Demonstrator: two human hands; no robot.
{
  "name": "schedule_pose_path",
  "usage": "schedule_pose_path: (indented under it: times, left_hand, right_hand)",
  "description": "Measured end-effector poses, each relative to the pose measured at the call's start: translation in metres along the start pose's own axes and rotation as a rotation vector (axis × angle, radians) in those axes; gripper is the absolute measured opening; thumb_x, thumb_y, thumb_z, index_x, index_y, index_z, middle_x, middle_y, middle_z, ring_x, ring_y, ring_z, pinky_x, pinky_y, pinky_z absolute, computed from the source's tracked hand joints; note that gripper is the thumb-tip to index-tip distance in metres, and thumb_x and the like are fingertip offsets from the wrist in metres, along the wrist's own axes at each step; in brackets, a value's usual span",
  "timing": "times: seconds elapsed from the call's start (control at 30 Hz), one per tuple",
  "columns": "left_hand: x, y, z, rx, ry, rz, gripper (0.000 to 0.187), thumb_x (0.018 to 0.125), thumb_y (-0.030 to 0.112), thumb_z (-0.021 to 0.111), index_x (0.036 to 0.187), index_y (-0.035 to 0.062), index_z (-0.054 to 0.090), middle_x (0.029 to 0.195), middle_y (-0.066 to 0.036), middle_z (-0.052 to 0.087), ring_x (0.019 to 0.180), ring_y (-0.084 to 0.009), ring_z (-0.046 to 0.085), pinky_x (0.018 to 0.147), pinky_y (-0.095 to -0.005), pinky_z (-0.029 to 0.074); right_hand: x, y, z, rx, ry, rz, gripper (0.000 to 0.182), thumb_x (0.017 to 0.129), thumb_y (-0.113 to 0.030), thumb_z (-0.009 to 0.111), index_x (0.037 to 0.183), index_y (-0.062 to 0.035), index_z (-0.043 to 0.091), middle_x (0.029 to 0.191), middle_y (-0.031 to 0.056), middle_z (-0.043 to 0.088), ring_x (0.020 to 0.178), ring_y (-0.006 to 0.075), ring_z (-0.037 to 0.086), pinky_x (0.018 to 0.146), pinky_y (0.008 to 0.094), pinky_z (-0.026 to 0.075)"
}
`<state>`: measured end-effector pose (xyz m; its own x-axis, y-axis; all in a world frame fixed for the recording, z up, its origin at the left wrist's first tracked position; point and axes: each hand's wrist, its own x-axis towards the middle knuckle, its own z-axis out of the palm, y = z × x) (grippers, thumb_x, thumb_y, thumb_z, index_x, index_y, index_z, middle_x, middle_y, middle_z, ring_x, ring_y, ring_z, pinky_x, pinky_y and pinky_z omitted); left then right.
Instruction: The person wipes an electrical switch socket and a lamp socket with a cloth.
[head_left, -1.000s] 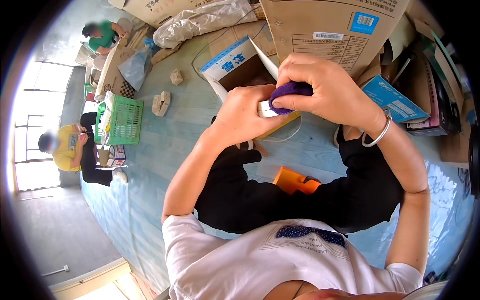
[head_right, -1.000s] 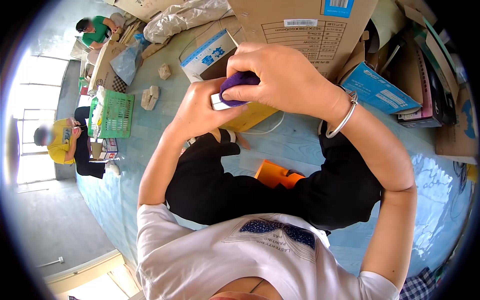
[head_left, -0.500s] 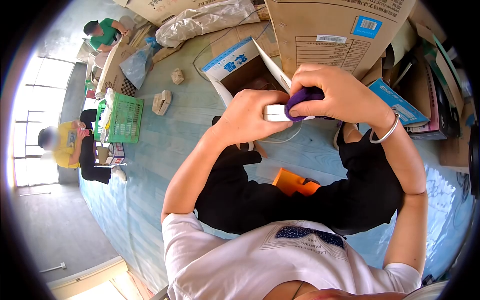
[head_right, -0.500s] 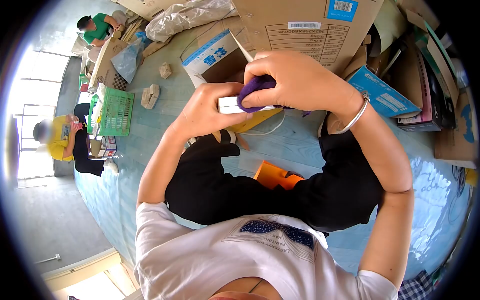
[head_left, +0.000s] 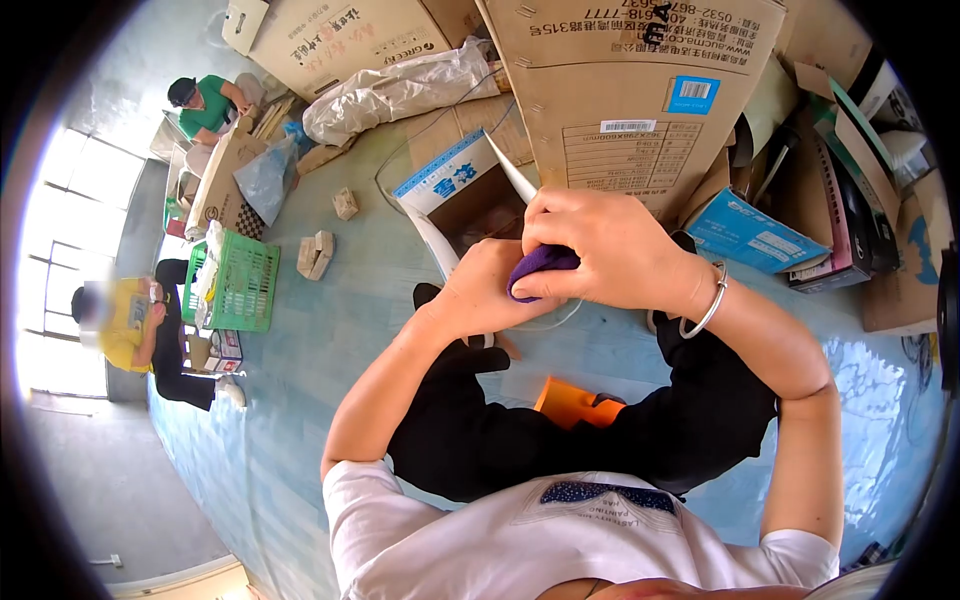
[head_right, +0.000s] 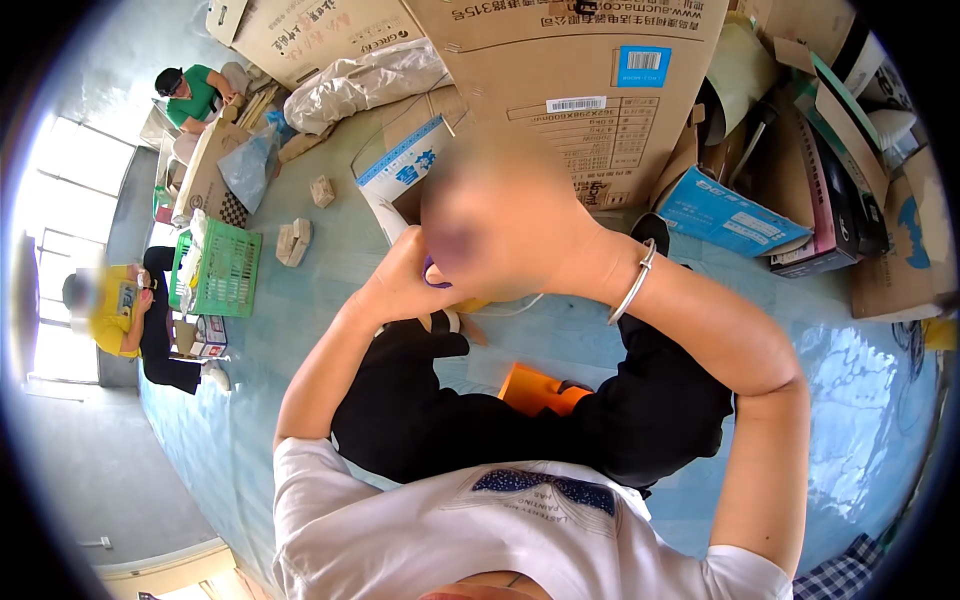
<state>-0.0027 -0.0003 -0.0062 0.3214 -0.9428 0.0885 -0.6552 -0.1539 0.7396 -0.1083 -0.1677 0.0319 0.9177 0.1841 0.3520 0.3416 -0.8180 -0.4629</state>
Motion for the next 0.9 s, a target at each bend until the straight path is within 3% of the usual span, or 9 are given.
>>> schedule_pose_path:
  times: [0.17,0.27,0.3,0.33,0.4,0.43,0.53,0.8,0.9]
  left_hand:
    - [-0.001,0.006,-0.002,0.006,-0.075,-0.103,0.030,0.073,0.027,0.076,0.086,0.0019,0.066,0.077,-0.014,0.068,0.071,-0.0322,0.065,0.065,-0.0378,0.050]
    - [-0.002,0.014,-0.006,0.006,-0.010,-0.114,0.033,0.070,0.024,0.079,0.090,0.0003,0.067,0.080,-0.015,0.069,0.074,-0.0309,0.066,0.068,-0.0363,0.052]
    - [-0.001,0.019,-0.009,-0.026,-0.032,-0.196,0.035,0.069,0.019,0.081,0.097,-0.0001,0.068,0.087,-0.014,0.071,0.077,-0.0241,0.068,0.072,-0.0336,0.053]
    - [-0.002,0.016,-0.010,-0.029,-0.044,-0.187,0.035,0.069,0.019,0.081,0.097,-0.0001,0.068,0.087,-0.014,0.071,0.077,-0.0241,0.068,0.072,-0.0336,0.053]
    - [-0.005,0.010,-0.012,-0.180,0.028,-0.216,0.036,0.071,0.014,0.080,0.102,-0.0007,0.068,0.087,-0.007,0.070,0.079,-0.0109,0.064,0.071,-0.0282,0.051]
    - [-0.006,0.014,-0.016,-0.130,0.035,-0.207,0.037,0.073,0.009,0.079,0.106,-0.0008,0.067,0.091,-0.005,0.069,0.082,-0.0100,0.063,0.073,-0.0269,0.051]
    - [-0.010,0.008,-0.018,-0.153,0.058,-0.200,0.036,0.073,0.008,0.078,0.105,-0.0018,0.067,0.092,-0.006,0.069,0.084,-0.0097,0.063,0.073,-0.0266,0.051]
    - [-0.007,0.021,-0.016,-0.052,0.095,-0.153,0.037,0.073,0.010,0.079,0.106,-0.0025,0.066,0.088,-0.007,0.070,0.079,-0.0096,0.063,0.072,-0.0276,0.052]
    - [-0.005,0.023,-0.011,0.019,0.144,-0.141,0.033,0.073,0.013,0.077,0.101,0.0000,0.068,0.083,-0.010,0.070,0.074,-0.0138,0.065,0.071,-0.0297,0.052]
  right_hand:
    - [-0.006,0.010,0.004,0.111,-0.039,0.011,0.032,0.080,-0.041,0.066,0.089,-0.0099,0.065,0.095,0.0054,0.060,0.087,0.0252,0.062,0.071,0.0375,0.051]
    - [-0.009,0.014,0.004,0.116,-0.039,0.005,0.034,0.080,-0.042,0.067,0.092,-0.0106,0.064,0.096,0.0054,0.060,0.089,0.0250,0.062,0.072,0.0374,0.051]
    - [-0.010,0.015,0.002,0.133,-0.055,0.016,0.034,0.080,-0.041,0.068,0.093,-0.0106,0.065,0.097,0.0057,0.060,0.090,0.0256,0.061,0.074,0.0373,0.051]
    - [-0.011,0.018,0.000,0.129,-0.050,0.030,0.034,0.080,-0.041,0.068,0.093,-0.0106,0.065,0.097,0.0057,0.060,0.090,0.0256,0.061,0.074,0.0373,0.051]
    - [-0.013,0.023,-0.002,0.159,-0.064,0.024,0.034,0.079,-0.040,0.069,0.095,-0.0102,0.065,0.098,0.0064,0.060,0.093,0.0263,0.061,0.076,0.0376,0.051]
    - [-0.013,0.025,-0.005,0.200,-0.089,0.059,0.036,0.078,-0.040,0.070,0.097,-0.0096,0.065,0.098,0.0077,0.061,0.094,0.0272,0.060,0.078,0.0378,0.050]
    - [-0.014,0.029,-0.004,0.271,-0.065,0.014,0.030,0.079,-0.031,0.073,0.097,-0.0091,0.063,0.096,0.0074,0.057,0.089,0.0271,0.059,0.076,0.0366,0.048]
    - [-0.010,0.017,-0.002,0.271,-0.027,0.112,0.039,0.077,-0.041,0.073,0.090,-0.0061,0.062,0.091,0.0096,0.058,0.086,0.0275,0.059,0.073,0.0368,0.046]
    - [-0.008,0.014,0.000,0.251,-0.006,0.188,0.042,0.077,-0.045,0.072,0.088,-0.0056,0.061,0.090,0.0107,0.059,0.083,0.0280,0.060,0.071,0.0373,0.047]
